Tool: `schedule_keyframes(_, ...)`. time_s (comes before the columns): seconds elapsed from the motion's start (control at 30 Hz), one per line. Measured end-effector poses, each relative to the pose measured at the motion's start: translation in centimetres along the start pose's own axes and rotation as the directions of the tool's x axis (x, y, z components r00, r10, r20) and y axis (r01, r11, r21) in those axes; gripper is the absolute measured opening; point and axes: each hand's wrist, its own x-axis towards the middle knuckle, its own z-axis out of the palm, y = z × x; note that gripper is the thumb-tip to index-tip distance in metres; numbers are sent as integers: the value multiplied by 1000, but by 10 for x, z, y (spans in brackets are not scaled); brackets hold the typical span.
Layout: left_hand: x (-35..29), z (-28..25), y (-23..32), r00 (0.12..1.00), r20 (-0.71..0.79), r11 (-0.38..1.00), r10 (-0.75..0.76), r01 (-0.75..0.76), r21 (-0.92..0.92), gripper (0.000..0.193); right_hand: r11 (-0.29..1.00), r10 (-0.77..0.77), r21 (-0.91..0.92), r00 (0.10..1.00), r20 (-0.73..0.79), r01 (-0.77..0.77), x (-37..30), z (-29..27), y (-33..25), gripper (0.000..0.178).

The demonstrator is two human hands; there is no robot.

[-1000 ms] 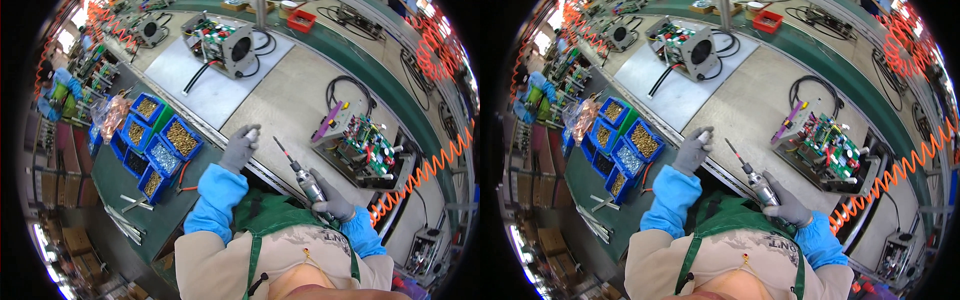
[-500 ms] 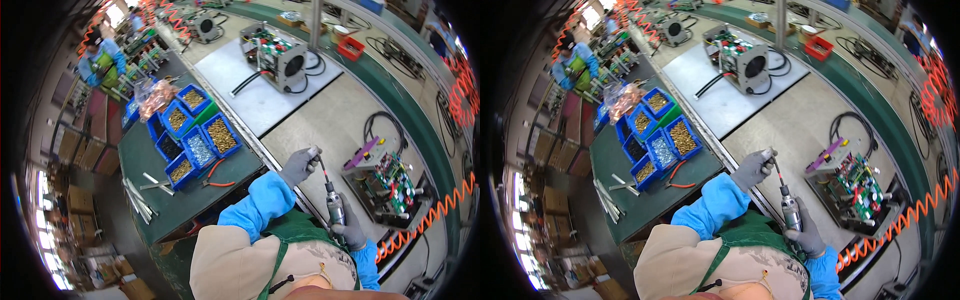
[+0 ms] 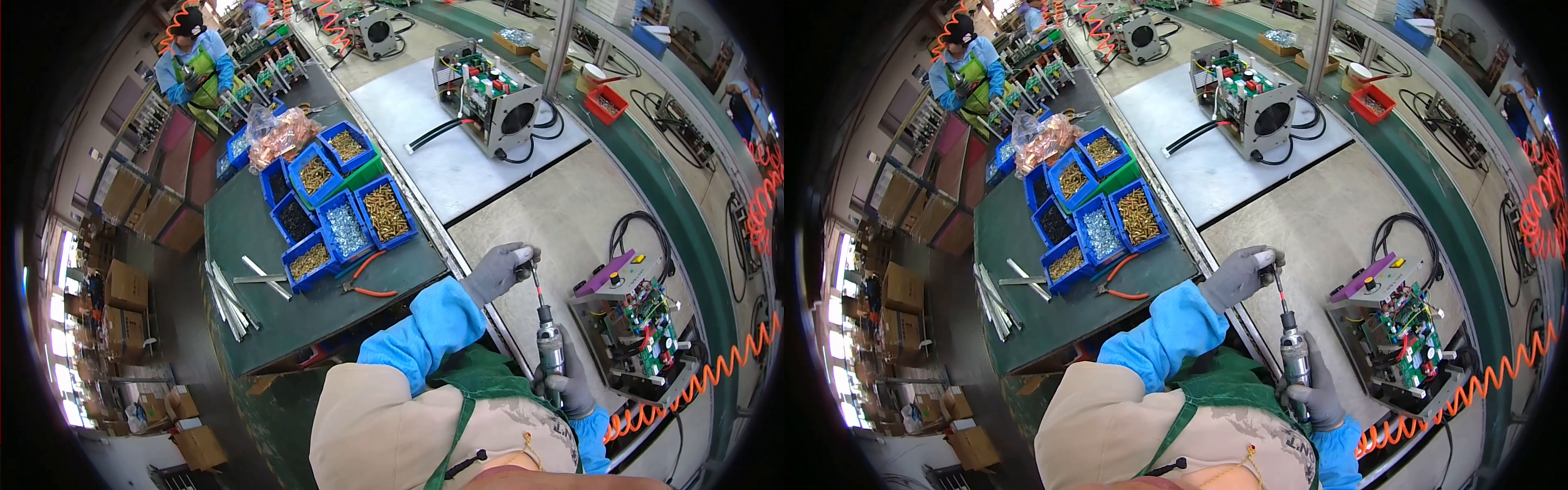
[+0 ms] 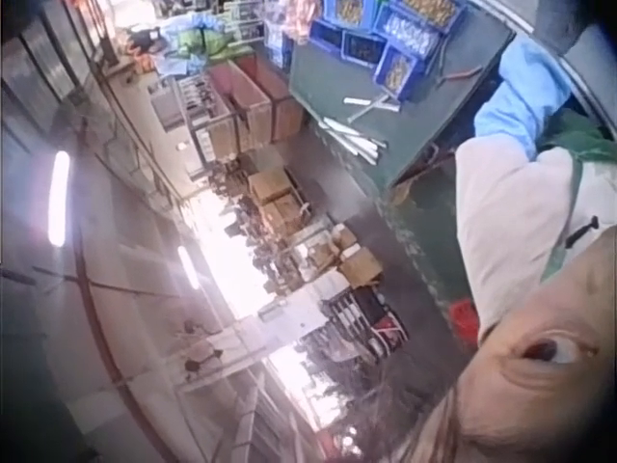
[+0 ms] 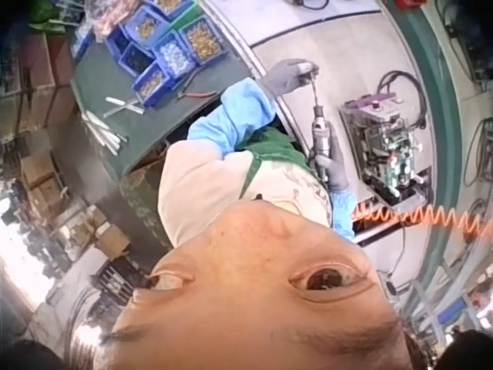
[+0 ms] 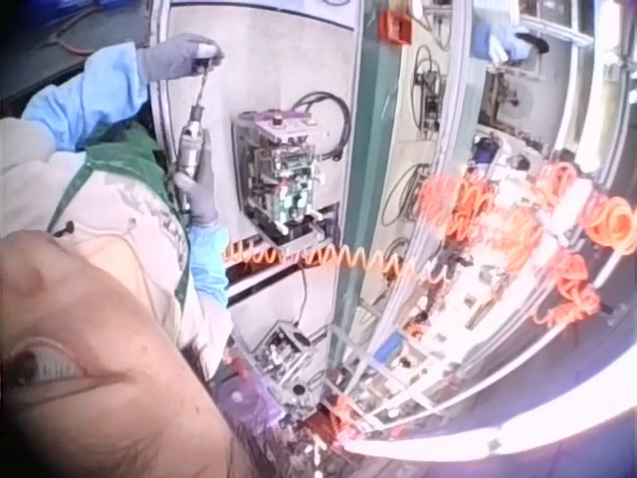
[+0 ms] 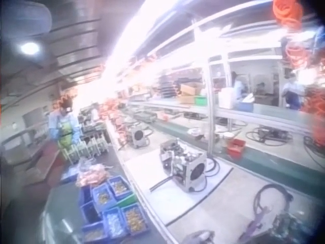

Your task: Assembling the internal components of a power inverter using an electric screwdriver.

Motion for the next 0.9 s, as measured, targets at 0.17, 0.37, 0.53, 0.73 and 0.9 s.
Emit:
schedule_keyframes(0.17,-1,-3,-5,995,-99,995,16,-25,-93,27,994,-40,-106,999,-22,37,14,11,-2,112)
schedule_keyframes(0.37,-14,0,11,976,-174,992,128,-125,26,39,976,-75,-208,997,-13,70,34,23,-5,112)
schedule_keyframes(0.53,-64,-83,26,795,-384,847,470,-282,451,20,968,-85,-240,996,-32,75,46,21,-9,106)
schedule_keyframes(0.73,-221,-247,103,-322,-753,795,574,-1,606,26,969,-144,-220,978,-149,109,37,10,-8,102)
schedule_keyframes(0.9,-325,-410,105,-445,-731,845,517,402,353,40,980,-83,-194,985,-149,53,46,15,-19,101)
